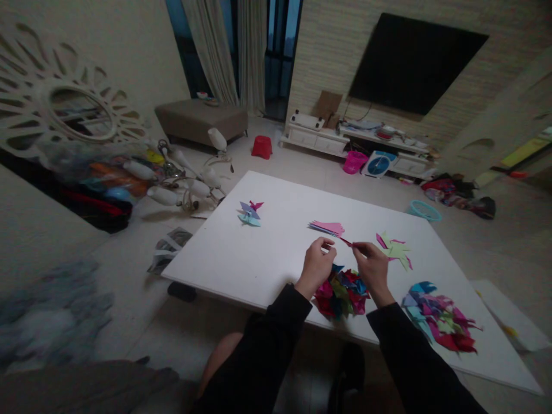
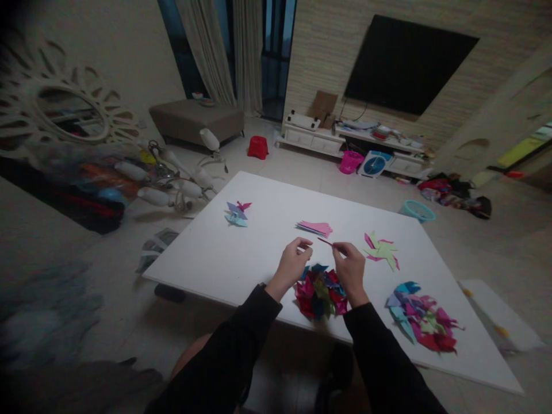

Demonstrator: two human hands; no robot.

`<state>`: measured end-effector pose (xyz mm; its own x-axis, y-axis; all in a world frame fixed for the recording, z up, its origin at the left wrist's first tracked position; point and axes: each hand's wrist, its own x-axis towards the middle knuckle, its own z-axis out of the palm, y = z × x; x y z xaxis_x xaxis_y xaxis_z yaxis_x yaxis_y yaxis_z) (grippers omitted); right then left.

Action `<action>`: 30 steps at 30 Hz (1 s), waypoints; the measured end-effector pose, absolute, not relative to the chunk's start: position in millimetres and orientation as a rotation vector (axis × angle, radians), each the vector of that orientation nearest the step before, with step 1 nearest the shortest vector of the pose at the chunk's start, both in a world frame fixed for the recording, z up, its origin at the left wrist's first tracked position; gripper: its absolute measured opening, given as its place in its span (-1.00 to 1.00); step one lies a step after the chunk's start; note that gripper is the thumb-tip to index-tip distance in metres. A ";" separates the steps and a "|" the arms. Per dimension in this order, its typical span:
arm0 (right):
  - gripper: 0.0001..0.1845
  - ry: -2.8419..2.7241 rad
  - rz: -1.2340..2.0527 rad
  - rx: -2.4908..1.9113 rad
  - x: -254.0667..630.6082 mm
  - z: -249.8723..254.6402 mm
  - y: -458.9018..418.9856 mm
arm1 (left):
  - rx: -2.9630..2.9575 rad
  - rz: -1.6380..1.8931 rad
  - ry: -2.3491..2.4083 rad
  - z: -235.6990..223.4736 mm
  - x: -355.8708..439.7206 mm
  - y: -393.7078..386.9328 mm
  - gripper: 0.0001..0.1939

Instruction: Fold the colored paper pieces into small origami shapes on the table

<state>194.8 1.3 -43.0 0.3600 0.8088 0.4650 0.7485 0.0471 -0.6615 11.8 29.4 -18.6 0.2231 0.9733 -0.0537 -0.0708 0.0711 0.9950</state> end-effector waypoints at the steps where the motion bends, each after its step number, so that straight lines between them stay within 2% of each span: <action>1: -0.77 -1.448 0.057 -1.731 197.3 -47.0 14.5 | 1.206 1.024 1.023 -19.5 11.1 29.1 -0.80; 7: -0.72 -1.962 -0.211 -2.146 203.4 -65.2 99.9 | 1.168 1.037 0.973 -14.5 13.2 29.3 -0.88; 13: -0.68 -2.036 -0.299 -2.253 205.7 -79.8 153.2 | 1.173 1.003 0.993 -12.9 11.2 34.0 -0.89; 21: -0.70 -2.167 -0.288 -2.339 203.1 -105.5 157.8 | 1.173 1.049 1.015 -11.4 -8.7 41.2 -0.90; 26: -0.71 -2.116 -0.306 -2.403 197.6 -90.8 156.3 | 1.173 1.102 0.990 -5.1 -14.1 37.8 -0.90; 30: -0.75 -2.237 -0.138 -2.282 167.5 -79.3 164.5 | 1.175 1.193 0.979 2.6 -17.3 35.5 -0.89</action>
